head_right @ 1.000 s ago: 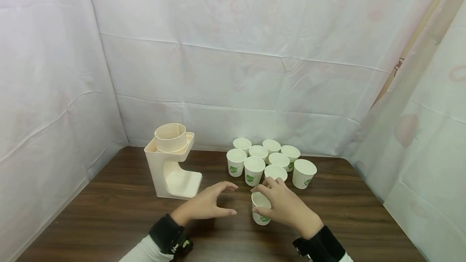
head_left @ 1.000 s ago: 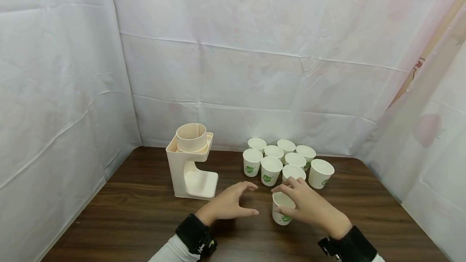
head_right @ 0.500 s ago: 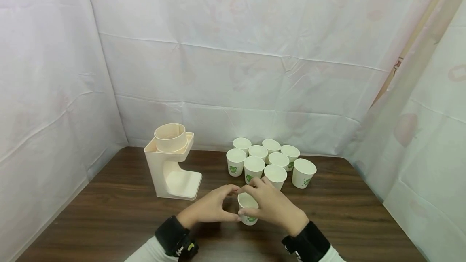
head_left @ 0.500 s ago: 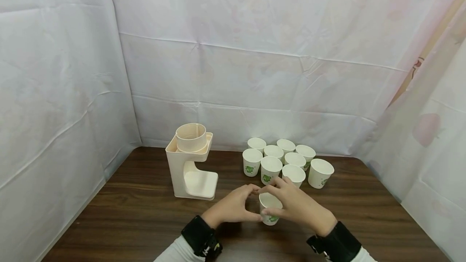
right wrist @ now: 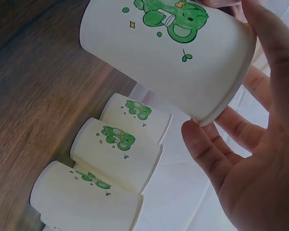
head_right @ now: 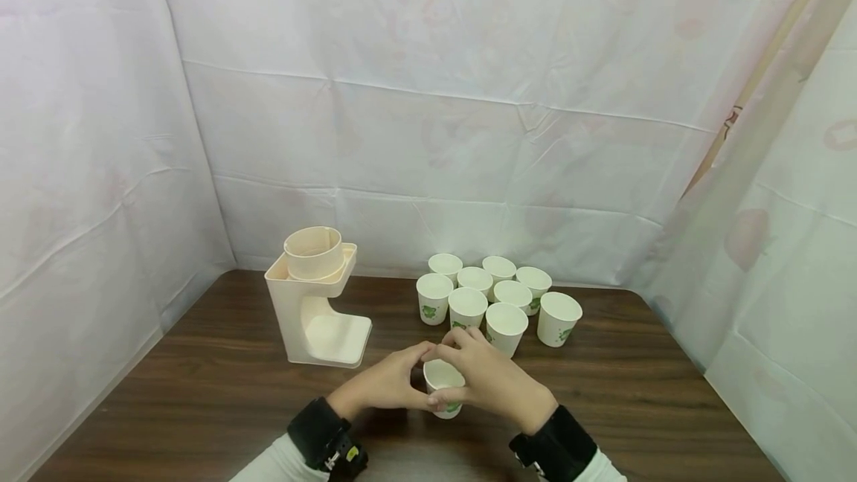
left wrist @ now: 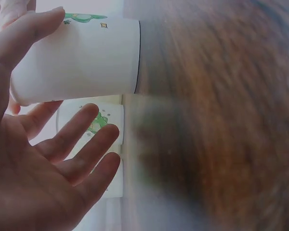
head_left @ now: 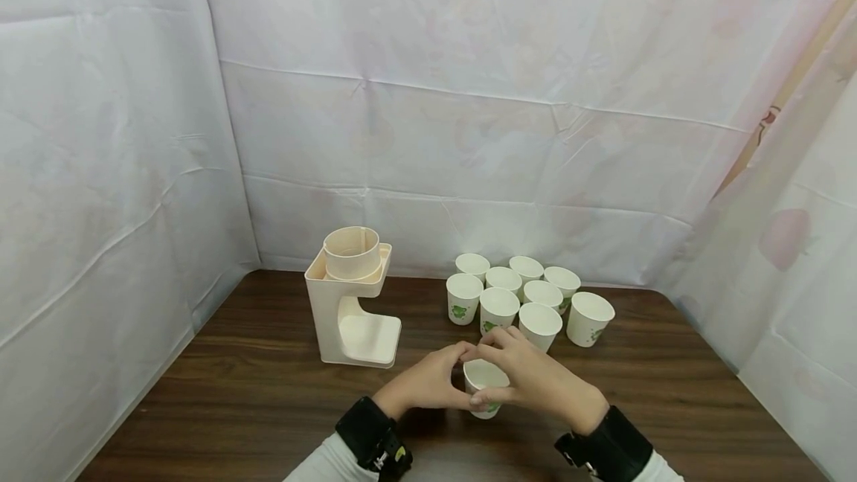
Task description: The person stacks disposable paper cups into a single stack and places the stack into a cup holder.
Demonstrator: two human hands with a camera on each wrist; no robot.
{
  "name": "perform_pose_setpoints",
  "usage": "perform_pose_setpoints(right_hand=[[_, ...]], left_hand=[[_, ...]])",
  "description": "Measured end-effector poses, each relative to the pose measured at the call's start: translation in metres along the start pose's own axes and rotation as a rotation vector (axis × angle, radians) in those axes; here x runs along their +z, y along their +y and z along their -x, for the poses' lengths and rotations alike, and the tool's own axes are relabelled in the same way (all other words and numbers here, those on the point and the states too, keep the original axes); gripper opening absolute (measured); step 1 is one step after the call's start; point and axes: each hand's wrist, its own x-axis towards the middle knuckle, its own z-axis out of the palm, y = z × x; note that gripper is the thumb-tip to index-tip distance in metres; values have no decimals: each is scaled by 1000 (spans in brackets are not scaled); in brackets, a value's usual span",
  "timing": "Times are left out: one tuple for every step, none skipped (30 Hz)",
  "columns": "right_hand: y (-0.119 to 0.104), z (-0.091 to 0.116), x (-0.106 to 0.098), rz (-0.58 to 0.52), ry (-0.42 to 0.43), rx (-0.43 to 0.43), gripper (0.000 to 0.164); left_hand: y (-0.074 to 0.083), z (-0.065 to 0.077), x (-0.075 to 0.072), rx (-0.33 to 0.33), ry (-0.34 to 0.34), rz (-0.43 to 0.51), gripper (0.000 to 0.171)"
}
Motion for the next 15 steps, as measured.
perform_pose_setpoints(right_hand=[[0,-1,0,2,2,-6,52],[-1,-1,1,4,2,-12,52],[-1,-1,1,4,1,-19,52],[-1,-2,2,6,0,-25,52],[-1,-2,2,8,0,-29,53],[-1,-2,3,8,-3,-31,53],[-1,-2,3,5,-3,-37,53],[0,-2,4,-6,-6,-40,53],[0,-2,4,-15,-10,-42,52],[0,-2,5,-23,-11,-42,52],[0,-3,5,-32,-11,-48,52],[0,-3,5,-41,-11,-53,51],[0,-3,5,-49,-10,-56,51],[-1,-3,5,-53,-9,-57,51],[-1,-3,5,-53,-8,-58,51]], left_hand=[[-1,0,0,-13,-9,17,69],[-1,1,-1,-20,-16,31,68],[-2,1,-1,-27,-27,43,68],[-3,2,-1,-36,-34,57,67],[-3,2,-1,-42,-41,72,67],[-4,2,-1,-45,-46,81,67],[-4,3,-1,-47,-50,89,67],[-4,3,-1,-47,-55,98,68],[-4,3,-1,-51,-62,110,69],[-4,3,-2,-52,-67,119,70],[-4,3,-2,-50,-73,130,71],[-4,3,-2,-48,-78,135,72],[-4,3,-3,-48,-82,144,74],[-3,3,-3,-48,-84,152,75],[-3,3,-3,-48,-84,161,76]])
